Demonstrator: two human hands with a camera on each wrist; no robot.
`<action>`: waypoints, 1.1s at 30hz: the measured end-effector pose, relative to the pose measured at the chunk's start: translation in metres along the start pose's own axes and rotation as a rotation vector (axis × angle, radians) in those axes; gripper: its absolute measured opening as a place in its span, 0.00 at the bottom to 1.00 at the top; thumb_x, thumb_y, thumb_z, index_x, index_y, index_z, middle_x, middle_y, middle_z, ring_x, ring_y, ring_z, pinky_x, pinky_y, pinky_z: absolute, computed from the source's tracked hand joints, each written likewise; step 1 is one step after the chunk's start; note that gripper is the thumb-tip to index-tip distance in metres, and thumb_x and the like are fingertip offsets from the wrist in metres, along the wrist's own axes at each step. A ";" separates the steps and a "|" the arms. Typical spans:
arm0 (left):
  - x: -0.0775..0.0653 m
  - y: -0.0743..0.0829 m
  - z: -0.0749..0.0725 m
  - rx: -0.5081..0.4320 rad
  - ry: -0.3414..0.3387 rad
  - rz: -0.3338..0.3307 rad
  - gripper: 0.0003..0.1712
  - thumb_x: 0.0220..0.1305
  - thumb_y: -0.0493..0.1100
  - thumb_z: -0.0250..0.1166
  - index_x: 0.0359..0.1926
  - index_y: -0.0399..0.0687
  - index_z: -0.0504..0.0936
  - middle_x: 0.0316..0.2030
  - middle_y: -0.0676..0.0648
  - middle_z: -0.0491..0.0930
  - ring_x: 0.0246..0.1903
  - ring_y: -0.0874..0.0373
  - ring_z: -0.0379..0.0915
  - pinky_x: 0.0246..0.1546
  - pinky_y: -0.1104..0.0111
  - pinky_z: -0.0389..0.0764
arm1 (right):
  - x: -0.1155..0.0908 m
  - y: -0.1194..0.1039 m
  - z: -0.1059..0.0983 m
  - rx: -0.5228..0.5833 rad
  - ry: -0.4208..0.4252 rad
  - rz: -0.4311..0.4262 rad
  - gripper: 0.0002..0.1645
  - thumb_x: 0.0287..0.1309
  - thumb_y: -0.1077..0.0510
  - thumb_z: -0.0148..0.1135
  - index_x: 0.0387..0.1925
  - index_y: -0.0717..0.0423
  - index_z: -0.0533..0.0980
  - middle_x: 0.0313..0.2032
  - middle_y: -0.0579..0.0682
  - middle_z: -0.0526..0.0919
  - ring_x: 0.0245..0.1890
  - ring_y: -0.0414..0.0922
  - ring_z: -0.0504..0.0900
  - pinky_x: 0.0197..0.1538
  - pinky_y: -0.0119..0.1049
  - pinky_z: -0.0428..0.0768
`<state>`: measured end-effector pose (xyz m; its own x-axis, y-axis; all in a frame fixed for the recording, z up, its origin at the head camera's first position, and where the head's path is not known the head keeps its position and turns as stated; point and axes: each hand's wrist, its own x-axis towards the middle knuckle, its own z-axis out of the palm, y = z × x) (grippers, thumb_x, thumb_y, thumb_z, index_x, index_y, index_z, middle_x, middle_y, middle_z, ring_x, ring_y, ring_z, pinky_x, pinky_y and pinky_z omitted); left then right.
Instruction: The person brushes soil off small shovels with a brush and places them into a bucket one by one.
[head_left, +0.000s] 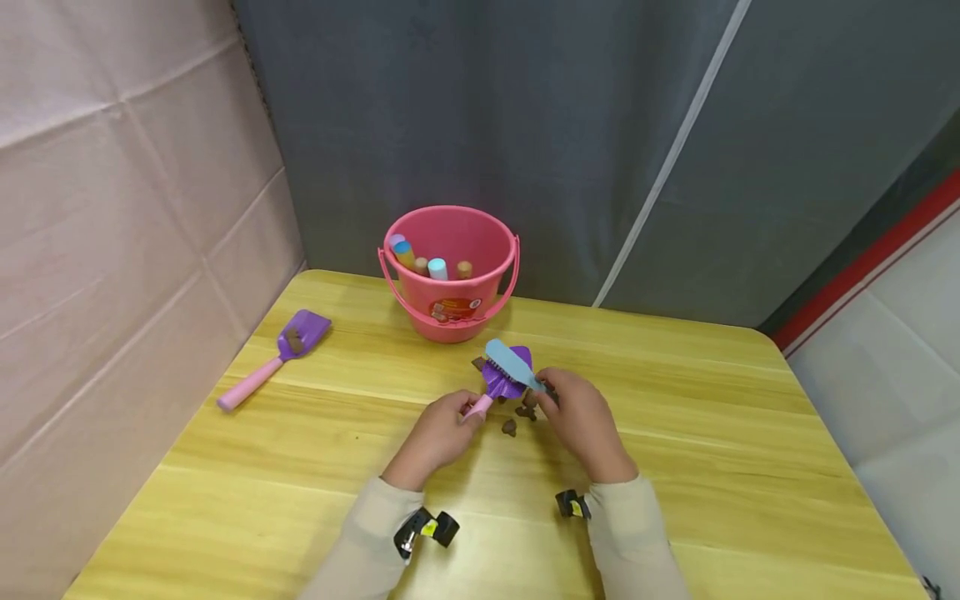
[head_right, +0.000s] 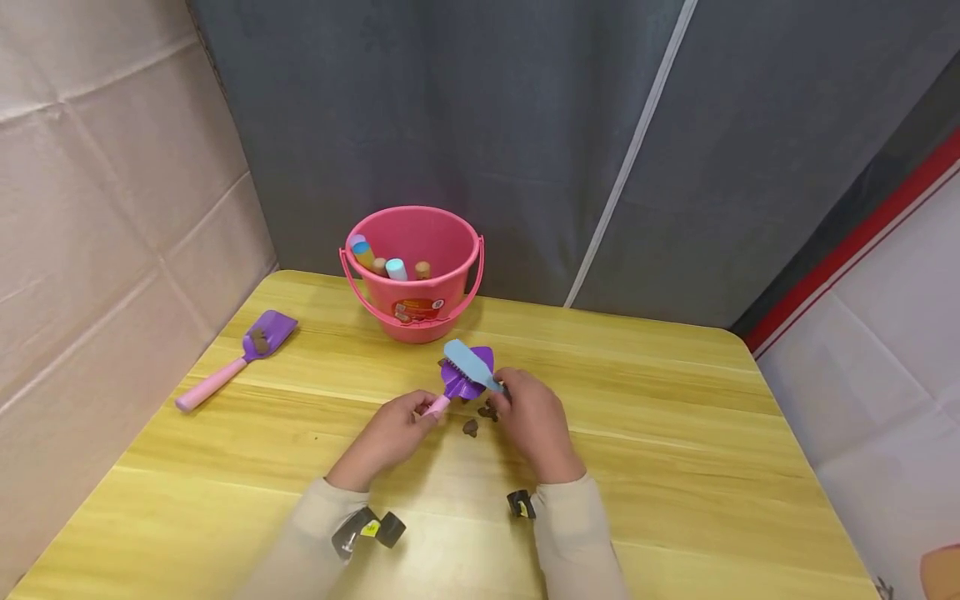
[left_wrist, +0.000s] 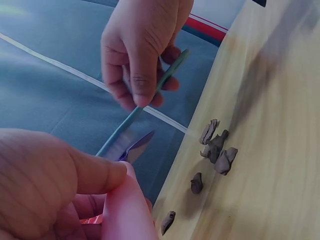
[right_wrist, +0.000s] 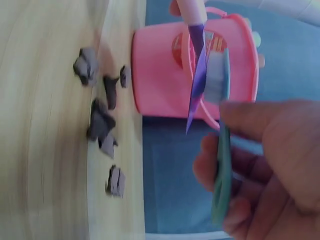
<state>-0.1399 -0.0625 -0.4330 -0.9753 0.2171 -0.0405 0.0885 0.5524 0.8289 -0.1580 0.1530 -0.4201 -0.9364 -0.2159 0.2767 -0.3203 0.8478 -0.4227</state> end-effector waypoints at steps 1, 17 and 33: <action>0.000 0.000 0.001 -0.001 -0.003 0.000 0.14 0.69 0.40 0.61 0.51 0.38 0.80 0.33 0.47 0.78 0.25 0.57 0.69 0.25 0.65 0.73 | 0.000 0.002 -0.001 -0.014 0.018 0.024 0.09 0.62 0.58 0.68 0.43 0.56 0.81 0.33 0.49 0.83 0.28 0.44 0.77 0.32 0.43 0.77; 0.004 0.000 0.006 0.039 -0.022 0.021 0.14 0.69 0.40 0.61 0.52 0.38 0.80 0.35 0.47 0.79 0.27 0.57 0.69 0.29 0.64 0.73 | -0.005 0.005 -0.003 0.000 -0.014 -0.007 0.09 0.62 0.60 0.67 0.44 0.57 0.81 0.35 0.48 0.83 0.29 0.44 0.76 0.35 0.42 0.77; 0.002 -0.001 0.003 0.041 -0.014 0.033 0.11 0.69 0.39 0.60 0.49 0.39 0.81 0.34 0.47 0.78 0.27 0.57 0.69 0.29 0.64 0.72 | -0.007 0.006 -0.003 0.029 -0.012 -0.039 0.08 0.62 0.59 0.68 0.43 0.55 0.81 0.36 0.48 0.82 0.31 0.45 0.77 0.37 0.42 0.78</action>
<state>-0.1418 -0.0598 -0.4356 -0.9687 0.2473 -0.0213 0.1296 0.5774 0.8061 -0.1533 0.1610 -0.4220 -0.9247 -0.2549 0.2829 -0.3607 0.8243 -0.4363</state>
